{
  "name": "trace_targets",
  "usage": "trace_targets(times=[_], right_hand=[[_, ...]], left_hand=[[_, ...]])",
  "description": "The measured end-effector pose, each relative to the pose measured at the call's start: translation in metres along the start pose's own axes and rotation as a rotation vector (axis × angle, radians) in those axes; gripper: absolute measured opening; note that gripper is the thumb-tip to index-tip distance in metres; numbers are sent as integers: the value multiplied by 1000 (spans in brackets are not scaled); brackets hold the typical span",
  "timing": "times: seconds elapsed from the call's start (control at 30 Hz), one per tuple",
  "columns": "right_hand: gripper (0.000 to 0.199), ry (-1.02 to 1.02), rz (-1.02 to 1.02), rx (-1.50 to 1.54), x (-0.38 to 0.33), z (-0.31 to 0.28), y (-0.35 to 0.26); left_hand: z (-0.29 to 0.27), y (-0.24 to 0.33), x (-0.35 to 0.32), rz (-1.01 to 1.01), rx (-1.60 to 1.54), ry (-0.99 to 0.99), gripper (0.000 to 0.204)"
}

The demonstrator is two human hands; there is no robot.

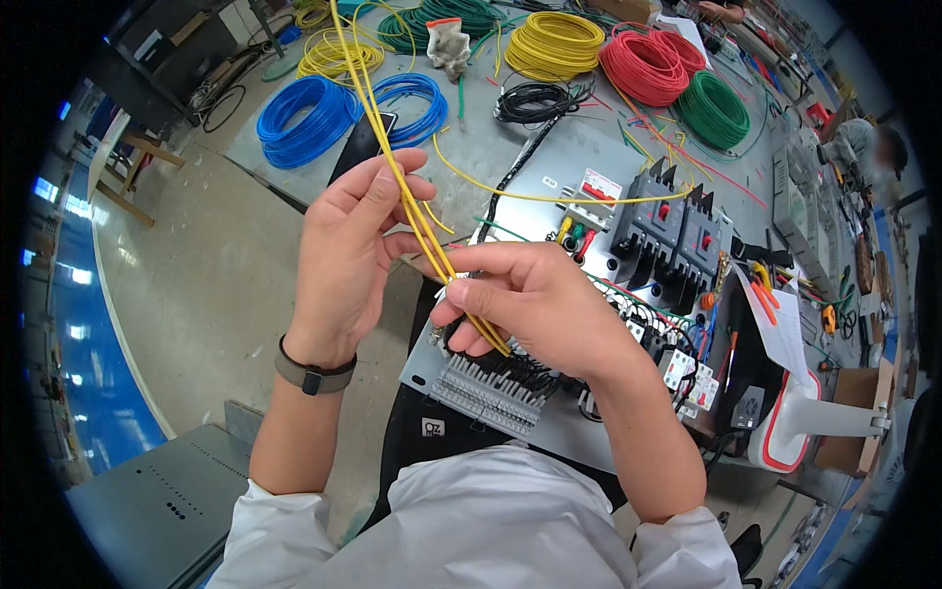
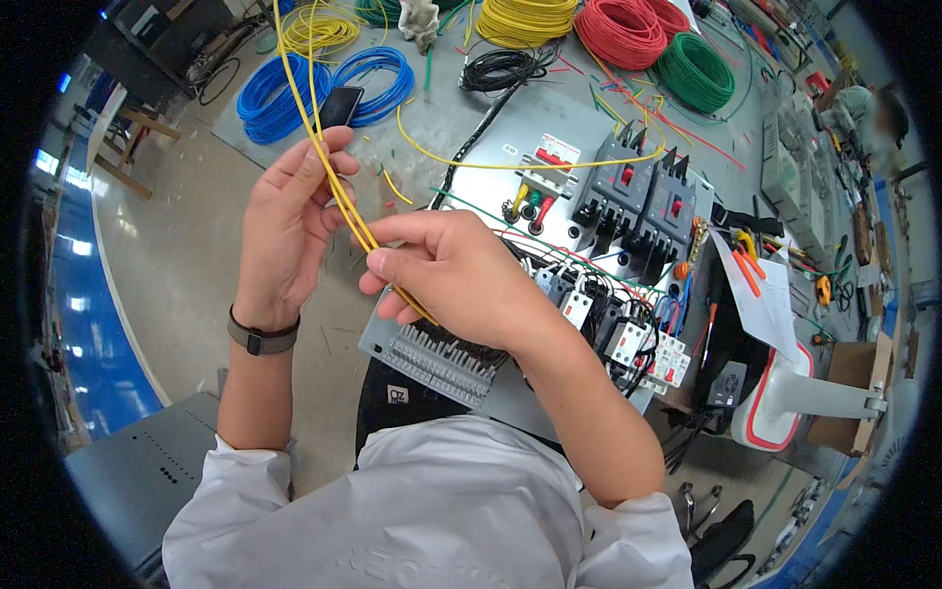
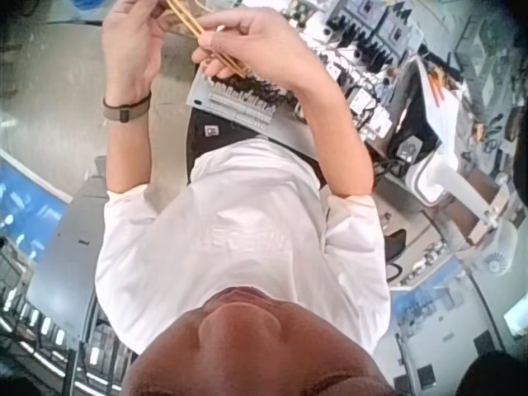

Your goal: The person assembles an electrical control panel by stripping and connecting colored wires to circuit breakers and terminal blocks. They use wire strippers and pliers to prepare and secure the connections on a metal panel.

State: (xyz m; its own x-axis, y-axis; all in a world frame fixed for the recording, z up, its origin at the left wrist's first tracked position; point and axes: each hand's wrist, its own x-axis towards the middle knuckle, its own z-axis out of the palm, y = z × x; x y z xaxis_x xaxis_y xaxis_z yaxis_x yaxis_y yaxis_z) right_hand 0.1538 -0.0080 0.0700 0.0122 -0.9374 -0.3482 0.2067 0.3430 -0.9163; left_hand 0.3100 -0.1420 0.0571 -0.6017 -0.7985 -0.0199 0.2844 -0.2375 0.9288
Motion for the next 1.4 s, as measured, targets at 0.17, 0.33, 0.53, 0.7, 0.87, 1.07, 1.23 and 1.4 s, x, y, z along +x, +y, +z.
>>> trace_targets(times=[0.17,0.33,0.53,0.7,0.87,1.07,1.23,1.4], right_hand=[[25,11,-34,-18,3,2,6],[28,41,-88,-37,1,7,10],[26,153,-63,-19,-6,27,38],[24,192,-10,8,-27,43,48],[21,197,25,62,-48,45,65],[22,213,44,63,-70,50,80],[30,147,17,-200,-80,35,62],[34,309,-255,-584,-111,-28,13]], left_hand=[[2,-3,-1,1,-13,6,35],[4,-8,-2,-3,-147,44,36],[30,-11,-7,-41,-546,111,27],[31,-16,16,-10,-476,275,20],[21,-19,38,4,-439,316,21],[1,-33,59,-59,-434,282,20],[-17,-34,53,-188,-607,151,19],[-44,-16,50,-171,-525,180,20]])
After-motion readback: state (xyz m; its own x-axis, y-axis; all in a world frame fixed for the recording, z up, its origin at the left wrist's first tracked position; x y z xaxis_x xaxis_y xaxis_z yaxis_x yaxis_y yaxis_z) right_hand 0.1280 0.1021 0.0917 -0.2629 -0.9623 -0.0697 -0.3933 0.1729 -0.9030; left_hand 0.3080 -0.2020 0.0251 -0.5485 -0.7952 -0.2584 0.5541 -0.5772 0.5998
